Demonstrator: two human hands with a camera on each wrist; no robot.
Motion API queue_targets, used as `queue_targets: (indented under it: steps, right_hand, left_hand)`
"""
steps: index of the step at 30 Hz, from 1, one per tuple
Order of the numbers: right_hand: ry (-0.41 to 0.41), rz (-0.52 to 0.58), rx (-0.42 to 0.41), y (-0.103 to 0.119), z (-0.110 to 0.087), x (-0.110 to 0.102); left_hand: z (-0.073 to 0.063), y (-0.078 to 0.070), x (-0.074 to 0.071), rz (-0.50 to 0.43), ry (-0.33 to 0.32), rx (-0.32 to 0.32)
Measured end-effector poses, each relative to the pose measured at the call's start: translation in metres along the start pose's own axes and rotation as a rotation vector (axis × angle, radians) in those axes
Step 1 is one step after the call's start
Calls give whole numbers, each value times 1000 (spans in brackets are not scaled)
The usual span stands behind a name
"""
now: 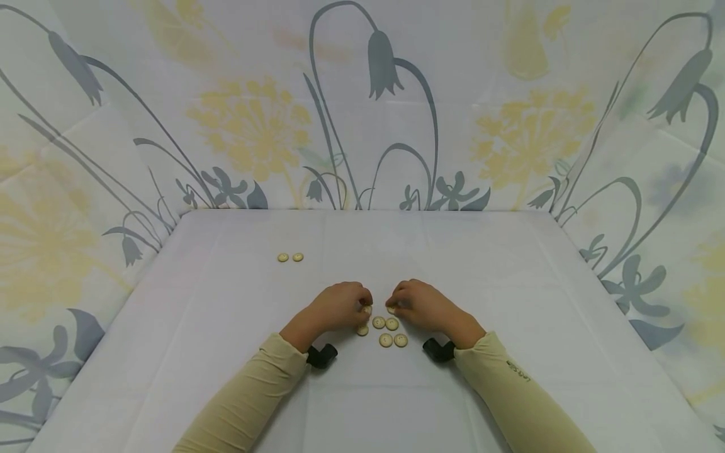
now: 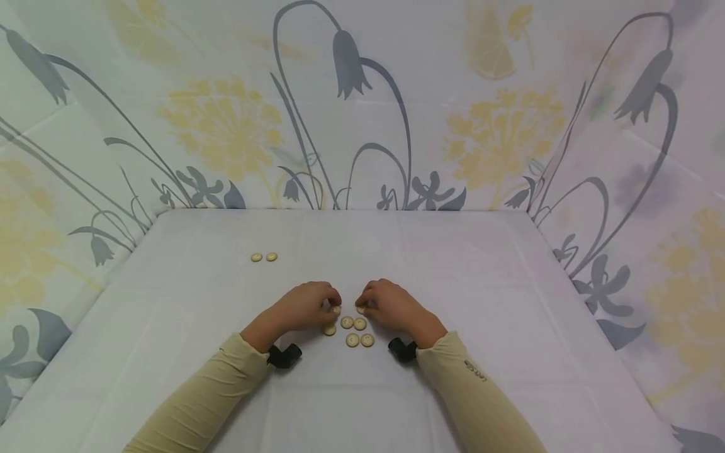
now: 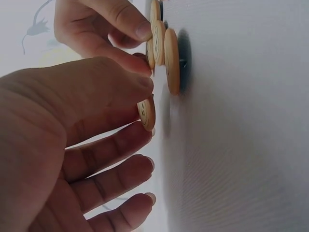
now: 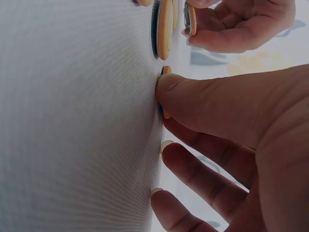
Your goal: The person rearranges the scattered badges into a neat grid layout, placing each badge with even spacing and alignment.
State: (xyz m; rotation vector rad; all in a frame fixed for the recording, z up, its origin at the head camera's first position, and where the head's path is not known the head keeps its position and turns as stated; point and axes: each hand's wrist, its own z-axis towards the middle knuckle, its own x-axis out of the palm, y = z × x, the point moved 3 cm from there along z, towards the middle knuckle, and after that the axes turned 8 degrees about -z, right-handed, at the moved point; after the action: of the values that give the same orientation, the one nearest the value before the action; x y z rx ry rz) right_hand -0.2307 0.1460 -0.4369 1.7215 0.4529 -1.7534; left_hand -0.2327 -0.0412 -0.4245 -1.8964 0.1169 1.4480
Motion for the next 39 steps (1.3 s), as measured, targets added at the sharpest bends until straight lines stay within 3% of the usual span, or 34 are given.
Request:
queue_targets:
  steps: [13, 27, 39]
  right_hand:
    - [-12, 4, -17, -1, 1, 0]
    - [-9, -20, -10, -3, -1, 3]
    - [-8, 0, -7, 0, -1, 1]
  left_hand:
    - [0, 10, -14, -13, -21, -68]
    - [3, 40, -44, -10, -77, -117]
    - [9, 75, -57, -4, -166, -152]
